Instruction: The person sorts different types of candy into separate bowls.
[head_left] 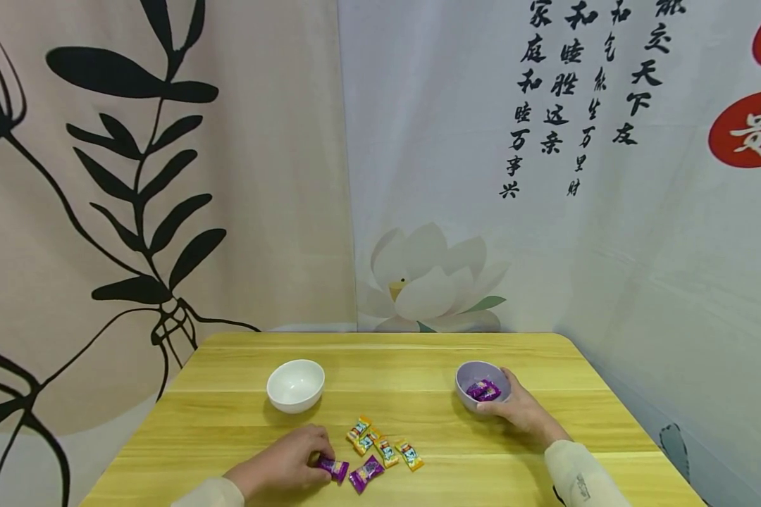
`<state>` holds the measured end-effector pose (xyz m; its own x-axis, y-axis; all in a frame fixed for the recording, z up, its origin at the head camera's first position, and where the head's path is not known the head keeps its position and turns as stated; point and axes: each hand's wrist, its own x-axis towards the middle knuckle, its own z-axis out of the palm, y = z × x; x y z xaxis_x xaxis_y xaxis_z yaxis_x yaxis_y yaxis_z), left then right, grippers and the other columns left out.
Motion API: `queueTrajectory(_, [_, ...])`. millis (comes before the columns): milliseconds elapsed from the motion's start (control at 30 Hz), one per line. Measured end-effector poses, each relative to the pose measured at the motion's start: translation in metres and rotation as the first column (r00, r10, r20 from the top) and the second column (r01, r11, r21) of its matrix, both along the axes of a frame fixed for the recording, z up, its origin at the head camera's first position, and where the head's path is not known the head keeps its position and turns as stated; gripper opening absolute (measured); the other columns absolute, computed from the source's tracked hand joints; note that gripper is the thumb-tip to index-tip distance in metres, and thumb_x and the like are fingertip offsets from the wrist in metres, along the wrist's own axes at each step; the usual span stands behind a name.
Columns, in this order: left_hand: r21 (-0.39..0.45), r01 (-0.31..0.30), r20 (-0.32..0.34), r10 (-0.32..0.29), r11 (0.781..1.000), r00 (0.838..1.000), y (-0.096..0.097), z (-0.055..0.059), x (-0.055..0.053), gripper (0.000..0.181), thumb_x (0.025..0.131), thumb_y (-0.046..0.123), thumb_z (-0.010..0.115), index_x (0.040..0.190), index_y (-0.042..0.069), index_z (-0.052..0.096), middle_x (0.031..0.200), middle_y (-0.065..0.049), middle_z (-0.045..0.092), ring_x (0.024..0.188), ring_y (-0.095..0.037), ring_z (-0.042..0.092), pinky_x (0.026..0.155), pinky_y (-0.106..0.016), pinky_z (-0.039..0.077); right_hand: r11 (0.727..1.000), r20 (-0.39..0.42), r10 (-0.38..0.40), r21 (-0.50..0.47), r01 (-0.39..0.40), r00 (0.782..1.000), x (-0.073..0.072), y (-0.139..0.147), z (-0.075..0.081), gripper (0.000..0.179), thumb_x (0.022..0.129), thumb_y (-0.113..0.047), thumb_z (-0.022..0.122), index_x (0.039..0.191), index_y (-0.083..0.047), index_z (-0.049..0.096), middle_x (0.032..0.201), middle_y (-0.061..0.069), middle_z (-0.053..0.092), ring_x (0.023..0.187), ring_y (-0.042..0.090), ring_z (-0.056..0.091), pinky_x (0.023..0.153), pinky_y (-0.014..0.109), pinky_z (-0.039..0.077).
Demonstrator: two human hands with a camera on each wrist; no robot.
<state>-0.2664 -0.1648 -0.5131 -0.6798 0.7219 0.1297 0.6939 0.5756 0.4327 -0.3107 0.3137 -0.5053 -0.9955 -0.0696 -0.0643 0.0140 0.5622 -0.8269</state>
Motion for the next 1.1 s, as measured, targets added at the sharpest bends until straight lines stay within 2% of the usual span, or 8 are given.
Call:
queueTrajectory(200, [0.029,-0.060,0.054,0.058,0.998,0.997,0.000,0.005,-0.005,0.022,0.085,0.033,0.077,0.100,0.018,0.073,0.094,0.017,0.060,0.087,-0.001,0.055,0.080,-0.029,0.050,1.000,0.005,-0.001,0.000,0.001,1.000,0.000,0.001,0.000,0.118,0.080,-0.043,0.082,0.157,0.000,0.002,0.154,0.034,0.021,0.140,0.051,0.024,0.111,0.065,0.018])
queueTrajectory(367, [0.091,-0.068,0.072,0.061,0.994,0.996,0.004,0.009,-0.013,0.020,0.085,0.031,0.078,0.097,0.016,0.073,0.088,0.017,0.061,0.080,0.000,0.055,0.072,-0.024,0.050,1.000,-0.001,0.001,-0.009,-0.001,1.000,0.000,0.001,-0.001,0.118,0.080,-0.041,0.082,0.156,0.000,0.002,0.154,0.034,0.021,0.140,0.050,0.025,0.111,0.065,0.018])
queueTrajectory(500, [0.142,-0.080,0.086,0.068,0.987,0.994,0.013,0.015,-0.019,0.016,0.086,0.028,0.078,0.094,0.016,0.074,0.083,0.017,0.061,0.076,0.000,0.055,0.069,-0.023,0.050,1.000,-0.002,0.001,-0.017,-0.001,1.000,0.000,0.001,0.000,0.118,0.080,-0.041,0.082,0.157,0.000,0.002,0.154,0.034,0.022,0.140,0.050,0.025,0.112,0.064,0.018])
queueTrajectory(667, [0.134,-0.127,0.120,0.111,0.983,0.987,0.029,0.023,-0.026,0.015,0.087,0.030,0.077,0.093,0.017,0.073,0.083,0.017,0.062,0.077,-0.001,0.056,0.071,-0.024,0.050,1.000,-0.002,0.006,-0.029,-0.006,1.000,-0.002,0.000,0.000,0.118,0.080,-0.041,0.083,0.157,-0.001,0.002,0.154,0.034,0.021,0.140,0.050,0.025,0.112,0.064,0.018])
queueTrajectory(933, [0.085,-0.137,0.027,0.135,0.987,0.990,0.057,0.034,-0.039,0.018,0.087,0.036,0.076,0.093,0.019,0.073,0.081,0.019,0.060,0.074,0.001,0.055,0.069,-0.023,0.049,1.000,-0.002,0.020,-0.023,-0.020,1.000,-0.002,0.000,-0.001,0.117,0.081,-0.040,0.082,0.156,0.001,0.002,0.153,0.035,0.022,0.138,0.050,0.027,0.110,0.064,0.022])
queueTrajectory(1100, [0.071,-0.156,0.007,0.156,0.985,0.988,0.077,0.044,-0.047,0.019,0.089,0.037,0.075,0.095,0.018,0.073,0.081,0.017,0.059,0.074,-0.003,0.054,0.068,-0.024,0.048,1.000,-0.006,0.017,-0.021,-0.017,1.000,-0.002,0.001,-0.001,0.118,0.081,-0.039,0.083,0.156,0.001,0.002,0.153,0.035,0.023,0.138,0.050,0.027,0.111,0.064,0.021])
